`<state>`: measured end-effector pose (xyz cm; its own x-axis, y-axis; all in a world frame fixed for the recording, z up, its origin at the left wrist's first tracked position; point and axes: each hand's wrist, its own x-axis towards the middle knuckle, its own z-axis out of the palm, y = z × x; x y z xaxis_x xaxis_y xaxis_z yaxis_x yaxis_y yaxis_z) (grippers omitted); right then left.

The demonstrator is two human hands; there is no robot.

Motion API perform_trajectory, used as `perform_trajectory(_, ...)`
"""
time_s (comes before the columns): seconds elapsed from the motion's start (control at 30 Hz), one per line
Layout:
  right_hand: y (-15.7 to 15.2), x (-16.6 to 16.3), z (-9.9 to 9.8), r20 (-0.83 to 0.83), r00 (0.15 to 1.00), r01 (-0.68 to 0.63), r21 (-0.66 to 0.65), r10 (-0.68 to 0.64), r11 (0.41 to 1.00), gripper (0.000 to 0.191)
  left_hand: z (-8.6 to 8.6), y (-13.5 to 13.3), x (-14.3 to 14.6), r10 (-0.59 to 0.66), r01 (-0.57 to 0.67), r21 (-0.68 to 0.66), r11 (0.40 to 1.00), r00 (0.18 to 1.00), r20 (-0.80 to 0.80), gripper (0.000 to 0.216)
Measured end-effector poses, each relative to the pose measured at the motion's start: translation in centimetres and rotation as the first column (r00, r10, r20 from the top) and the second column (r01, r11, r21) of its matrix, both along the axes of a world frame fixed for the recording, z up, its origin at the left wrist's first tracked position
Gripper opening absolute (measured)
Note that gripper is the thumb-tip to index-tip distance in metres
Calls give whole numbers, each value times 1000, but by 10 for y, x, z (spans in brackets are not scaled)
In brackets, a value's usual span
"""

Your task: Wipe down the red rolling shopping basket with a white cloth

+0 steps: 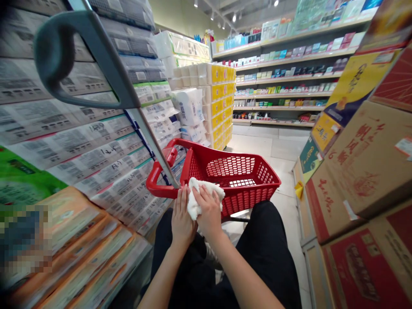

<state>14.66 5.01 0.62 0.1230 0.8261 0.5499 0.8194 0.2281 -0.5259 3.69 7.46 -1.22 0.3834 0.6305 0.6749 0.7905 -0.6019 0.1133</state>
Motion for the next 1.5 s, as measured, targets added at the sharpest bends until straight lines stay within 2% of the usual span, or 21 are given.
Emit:
perform_trajectory(0.13,-6,30,-15,85,996,21,16,-23,1000,73,1,0,1,1,-1,-11,1000,1000,15,69)
perform_trajectory(0.33,-21,92,-50,154,965,210,17,-210,978,72,0,-1,5,20,-20,-16,1000,998,54,68)
perform_trajectory(0.43,-26,107,-58,144,949,280,21,-280,960,66,1,-2,5,25,-24,-25,999,998,55,69)
perform_trajectory(0.5,-25,103,-57,117,944,312,2,-310,950,68,1,-2,5,31,-30,-26,999,998,49,69)
perform_trajectory(0.6,-17,76,-44,72,954,294,-37,-291,955,74,1,-1,5,36,-35,-21,999,999,40,69)
perform_trajectory(0.77,-1,13,-10,45,997,69,-15,-69,997,68,0,-1,3,14,-14,-5,1000,1000,14,72)
perform_trajectory(0.87,0,0,-1,32,999,8,14,-8,1000,66,1,-1,0,13,-13,5,1000,1000,-13,73)
perform_trajectory(1.0,-3,23,-13,102,995,14,44,-19,999,67,3,-2,0,29,-29,-20,999,999,-41,70)
perform_trajectory(1.2,-15,83,-43,174,971,164,14,-163,986,71,4,-2,4,51,-52,-16,999,999,-9,68)
perform_trajectory(1.33,-24,113,-56,191,944,267,36,-269,963,67,4,-3,5,49,-48,-8,999,999,15,69)
perform_trajectory(1.43,-22,110,-54,149,935,323,18,-322,946,66,4,-3,5,44,-44,-12,999,999,24,69)
perform_trajectory(1.5,-17,91,-45,108,941,323,-12,-320,946,70,3,-2,5,44,-43,-14,999,999,25,69)
